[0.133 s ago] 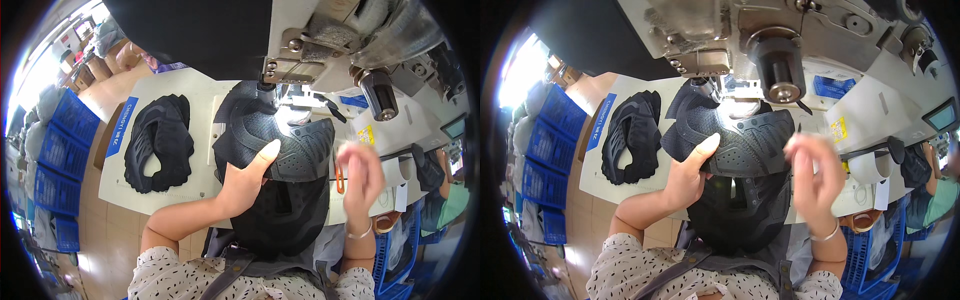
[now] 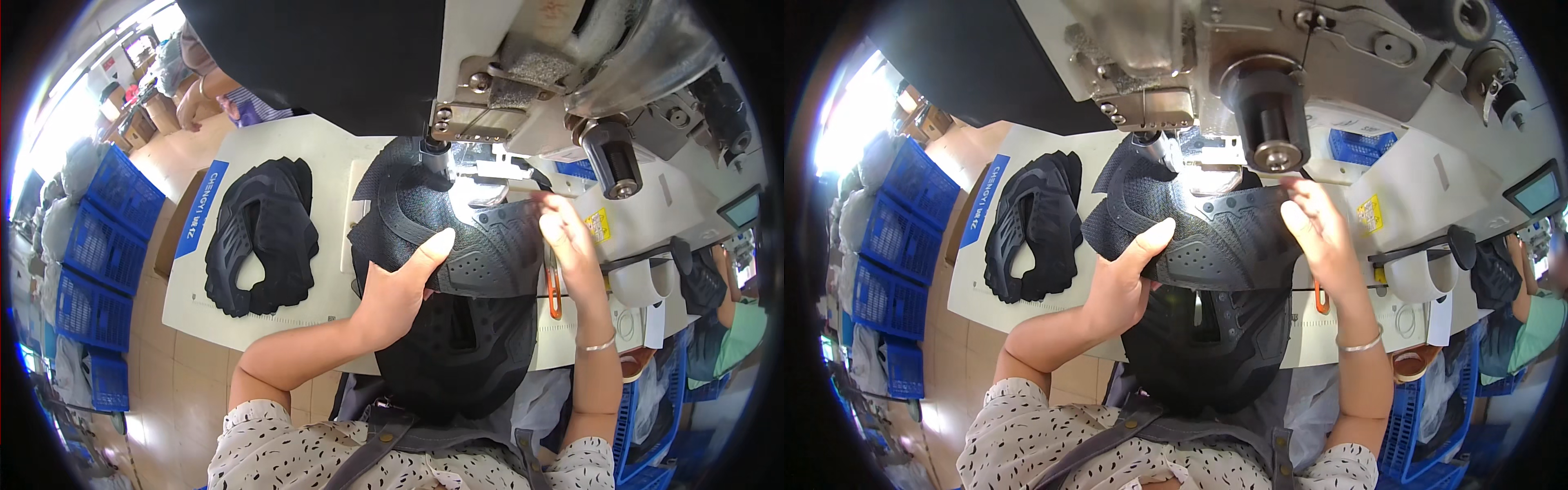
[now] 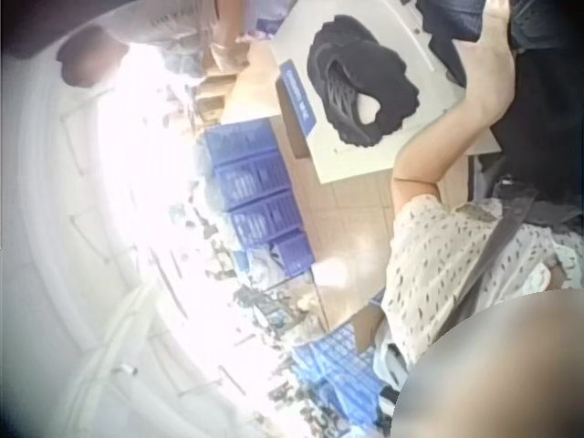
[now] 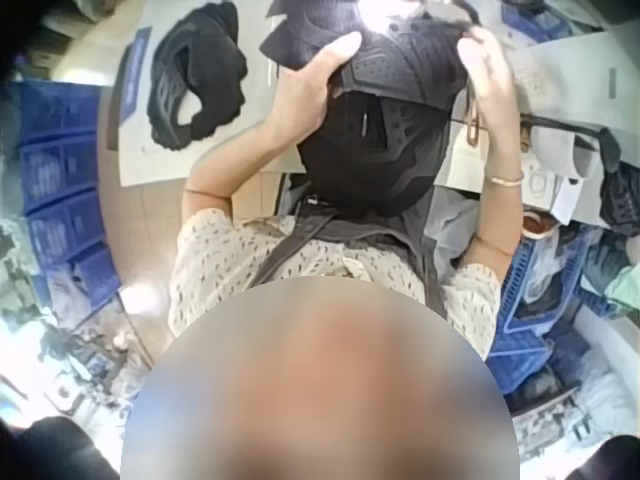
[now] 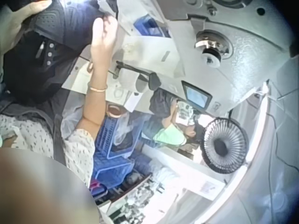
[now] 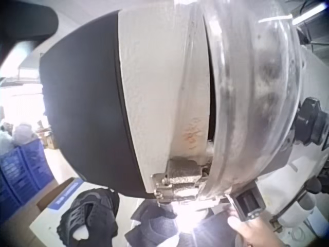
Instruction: Using a specialized industrial sewing machine to stitch together components of a shoe upper.
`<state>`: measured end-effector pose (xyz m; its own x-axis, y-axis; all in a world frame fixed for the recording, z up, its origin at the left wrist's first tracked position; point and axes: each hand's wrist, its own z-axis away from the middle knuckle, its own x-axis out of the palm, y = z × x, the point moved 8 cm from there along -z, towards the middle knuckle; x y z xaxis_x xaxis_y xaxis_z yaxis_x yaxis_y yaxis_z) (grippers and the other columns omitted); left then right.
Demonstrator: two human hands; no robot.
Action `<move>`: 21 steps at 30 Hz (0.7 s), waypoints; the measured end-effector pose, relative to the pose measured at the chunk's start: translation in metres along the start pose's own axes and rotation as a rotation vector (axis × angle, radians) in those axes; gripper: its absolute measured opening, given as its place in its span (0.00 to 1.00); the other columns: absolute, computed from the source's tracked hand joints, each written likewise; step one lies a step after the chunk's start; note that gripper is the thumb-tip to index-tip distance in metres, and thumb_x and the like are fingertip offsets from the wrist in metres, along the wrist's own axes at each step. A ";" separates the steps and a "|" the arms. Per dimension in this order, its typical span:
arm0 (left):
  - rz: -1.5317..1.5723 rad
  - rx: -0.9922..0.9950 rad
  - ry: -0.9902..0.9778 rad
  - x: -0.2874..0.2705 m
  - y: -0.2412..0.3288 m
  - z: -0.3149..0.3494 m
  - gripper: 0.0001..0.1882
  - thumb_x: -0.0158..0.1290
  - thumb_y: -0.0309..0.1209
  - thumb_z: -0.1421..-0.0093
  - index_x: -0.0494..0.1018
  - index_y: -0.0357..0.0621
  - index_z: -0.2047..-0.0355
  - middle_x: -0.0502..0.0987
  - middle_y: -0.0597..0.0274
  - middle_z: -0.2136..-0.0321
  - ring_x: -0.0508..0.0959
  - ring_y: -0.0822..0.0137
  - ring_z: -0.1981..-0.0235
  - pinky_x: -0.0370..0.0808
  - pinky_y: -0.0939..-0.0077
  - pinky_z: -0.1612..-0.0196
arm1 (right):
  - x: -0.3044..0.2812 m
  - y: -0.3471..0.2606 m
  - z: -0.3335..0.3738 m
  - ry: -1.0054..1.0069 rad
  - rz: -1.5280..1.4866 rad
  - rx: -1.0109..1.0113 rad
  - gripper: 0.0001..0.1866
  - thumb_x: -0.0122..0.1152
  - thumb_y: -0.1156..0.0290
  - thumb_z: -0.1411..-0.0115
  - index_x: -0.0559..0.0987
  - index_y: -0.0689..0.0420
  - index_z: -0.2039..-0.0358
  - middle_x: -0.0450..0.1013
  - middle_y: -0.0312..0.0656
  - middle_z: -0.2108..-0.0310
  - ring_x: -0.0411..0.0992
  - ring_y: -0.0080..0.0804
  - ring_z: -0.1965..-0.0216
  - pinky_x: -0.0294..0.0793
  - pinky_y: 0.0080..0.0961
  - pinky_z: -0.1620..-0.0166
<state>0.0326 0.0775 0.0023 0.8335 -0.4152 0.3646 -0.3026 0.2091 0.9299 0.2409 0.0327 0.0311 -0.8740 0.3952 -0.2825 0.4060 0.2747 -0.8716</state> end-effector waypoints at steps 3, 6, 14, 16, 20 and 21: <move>0.019 -0.025 -0.001 0.000 0.001 0.000 0.09 0.50 0.32 0.43 0.73 0.40 0.66 0.74 0.70 0.69 0.71 0.80 0.70 0.70 0.83 0.67 | 0.015 0.008 0.001 -0.199 -0.294 0.141 0.17 0.51 0.70 0.42 0.68 0.64 0.54 0.71 0.36 0.63 0.67 0.19 0.60 0.65 0.14 0.56; 0.030 0.056 -0.016 0.001 0.006 -0.004 0.08 0.50 0.32 0.43 0.72 0.41 0.66 0.74 0.70 0.70 0.71 0.80 0.71 0.69 0.83 0.68 | 0.000 -0.002 -0.003 -0.083 -0.440 0.130 0.17 0.54 0.75 0.44 0.69 0.64 0.54 0.71 0.38 0.64 0.68 0.18 0.64 0.68 0.14 0.59; -0.048 0.114 -0.039 -0.002 0.009 -0.015 0.08 0.50 0.31 0.43 0.71 0.42 0.66 0.73 0.71 0.72 0.69 0.81 0.73 0.67 0.84 0.72 | -0.004 -0.017 -0.008 -0.053 -0.296 0.087 0.16 0.55 0.74 0.44 0.70 0.63 0.55 0.72 0.38 0.64 0.69 0.20 0.63 0.68 0.15 0.57; -0.012 0.216 0.009 -0.001 0.016 -0.014 0.08 0.52 0.33 0.44 0.72 0.44 0.67 0.72 0.73 0.74 0.68 0.83 0.76 0.64 0.86 0.76 | -0.003 -0.016 -0.009 -0.053 -0.300 0.066 0.15 0.55 0.74 0.44 0.71 0.63 0.56 0.72 0.38 0.64 0.69 0.19 0.63 0.68 0.15 0.57; -0.058 0.080 0.012 -0.008 0.010 -0.017 0.08 0.53 0.34 0.45 0.72 0.46 0.67 0.72 0.74 0.75 0.68 0.83 0.77 0.62 0.87 0.79 | -0.005 -0.014 -0.008 0.004 -0.268 0.046 0.13 0.54 0.77 0.45 0.72 0.65 0.58 0.72 0.35 0.68 0.69 0.15 0.67 0.67 0.12 0.61; -0.055 0.045 0.023 -0.009 0.008 -0.018 0.09 0.53 0.35 0.46 0.72 0.46 0.67 0.72 0.74 0.75 0.68 0.83 0.77 0.62 0.87 0.79 | -0.005 -0.014 -0.007 0.011 -0.271 0.038 0.13 0.54 0.77 0.45 0.72 0.65 0.58 0.72 0.35 0.68 0.69 0.15 0.67 0.67 0.12 0.61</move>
<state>0.0307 0.0988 0.0058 0.8598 -0.4040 0.3123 -0.2764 0.1461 0.9499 0.2415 0.0330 0.0482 -0.9463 0.3216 -0.0322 0.1469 0.3391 -0.9292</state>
